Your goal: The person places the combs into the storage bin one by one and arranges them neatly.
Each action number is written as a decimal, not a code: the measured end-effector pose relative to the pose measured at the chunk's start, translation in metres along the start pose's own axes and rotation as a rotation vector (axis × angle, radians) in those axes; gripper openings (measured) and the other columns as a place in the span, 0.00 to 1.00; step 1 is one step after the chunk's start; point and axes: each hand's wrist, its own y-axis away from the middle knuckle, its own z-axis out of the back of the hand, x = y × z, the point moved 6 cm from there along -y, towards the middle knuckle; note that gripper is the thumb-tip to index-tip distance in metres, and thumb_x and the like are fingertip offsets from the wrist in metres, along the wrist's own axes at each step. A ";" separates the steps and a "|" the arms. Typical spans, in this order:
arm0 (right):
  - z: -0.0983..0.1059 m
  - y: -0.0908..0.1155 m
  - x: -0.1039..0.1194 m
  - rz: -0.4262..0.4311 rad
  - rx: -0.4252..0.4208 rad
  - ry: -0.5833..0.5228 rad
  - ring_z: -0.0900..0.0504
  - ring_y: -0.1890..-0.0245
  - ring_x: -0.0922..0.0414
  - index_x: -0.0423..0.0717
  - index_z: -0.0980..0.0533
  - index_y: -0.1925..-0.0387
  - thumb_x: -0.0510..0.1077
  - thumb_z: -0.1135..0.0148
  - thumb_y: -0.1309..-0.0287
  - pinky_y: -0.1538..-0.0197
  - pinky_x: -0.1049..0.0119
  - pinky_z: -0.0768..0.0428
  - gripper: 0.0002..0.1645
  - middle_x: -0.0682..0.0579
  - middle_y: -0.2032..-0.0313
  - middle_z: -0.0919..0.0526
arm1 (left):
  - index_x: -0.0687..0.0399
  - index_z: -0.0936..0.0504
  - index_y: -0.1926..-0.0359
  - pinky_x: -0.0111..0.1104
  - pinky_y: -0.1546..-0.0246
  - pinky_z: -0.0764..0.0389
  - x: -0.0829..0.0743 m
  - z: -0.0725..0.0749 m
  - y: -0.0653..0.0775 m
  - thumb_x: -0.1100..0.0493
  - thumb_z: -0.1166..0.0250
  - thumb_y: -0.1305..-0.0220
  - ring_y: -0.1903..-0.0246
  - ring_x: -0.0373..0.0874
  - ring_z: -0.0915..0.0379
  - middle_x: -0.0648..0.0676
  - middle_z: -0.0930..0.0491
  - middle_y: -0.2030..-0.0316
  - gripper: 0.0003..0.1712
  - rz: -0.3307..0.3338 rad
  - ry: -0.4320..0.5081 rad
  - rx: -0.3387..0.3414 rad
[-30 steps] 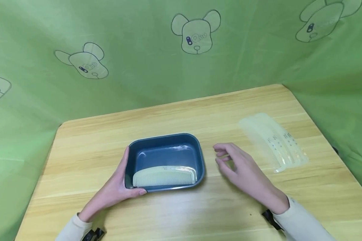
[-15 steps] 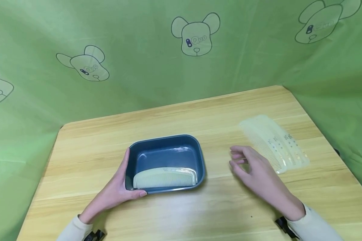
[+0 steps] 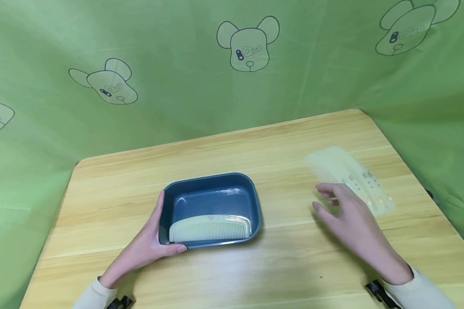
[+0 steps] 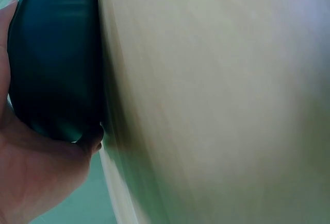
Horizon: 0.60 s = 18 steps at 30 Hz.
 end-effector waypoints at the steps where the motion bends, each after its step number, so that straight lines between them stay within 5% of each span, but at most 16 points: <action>1: 0.001 0.000 -0.002 -0.008 0.000 -0.001 0.21 0.52 0.46 0.42 0.25 0.37 0.45 0.29 0.36 0.54 0.86 0.30 0.29 0.41 0.45 0.18 | 0.26 0.76 0.20 0.63 0.27 0.51 0.000 0.000 0.000 0.36 0.16 0.58 0.19 0.51 0.68 0.44 0.71 0.18 0.85 0.000 0.000 0.000; 9: 0.006 0.000 -0.023 -0.056 -0.004 -0.011 0.18 0.55 0.49 0.39 0.25 0.36 0.44 0.28 0.37 0.62 0.86 0.25 0.30 0.38 0.47 0.18 | 0.27 0.76 0.20 0.62 0.26 0.51 -0.001 0.001 0.000 0.35 0.16 0.58 0.20 0.51 0.67 0.49 0.70 0.17 0.85 -0.006 -0.005 -0.008; 13: 0.009 0.001 -0.032 -0.082 0.010 0.003 0.18 0.53 0.34 0.36 0.27 0.35 0.45 0.30 0.35 0.64 0.86 0.27 0.32 0.34 0.46 0.20 | 0.27 0.76 0.20 0.62 0.26 0.51 -0.002 0.001 0.000 0.35 0.16 0.58 0.20 0.51 0.67 0.48 0.70 0.17 0.85 -0.008 -0.002 -0.010; 18: 0.009 0.004 -0.042 -0.117 0.044 0.040 0.20 0.52 0.30 0.34 0.29 0.34 0.47 0.31 0.34 0.63 0.79 0.27 0.34 0.30 0.43 0.23 | 0.26 0.76 0.20 0.62 0.26 0.51 -0.002 0.001 0.001 0.35 0.16 0.58 0.20 0.51 0.67 0.46 0.70 0.18 0.85 -0.002 0.001 -0.003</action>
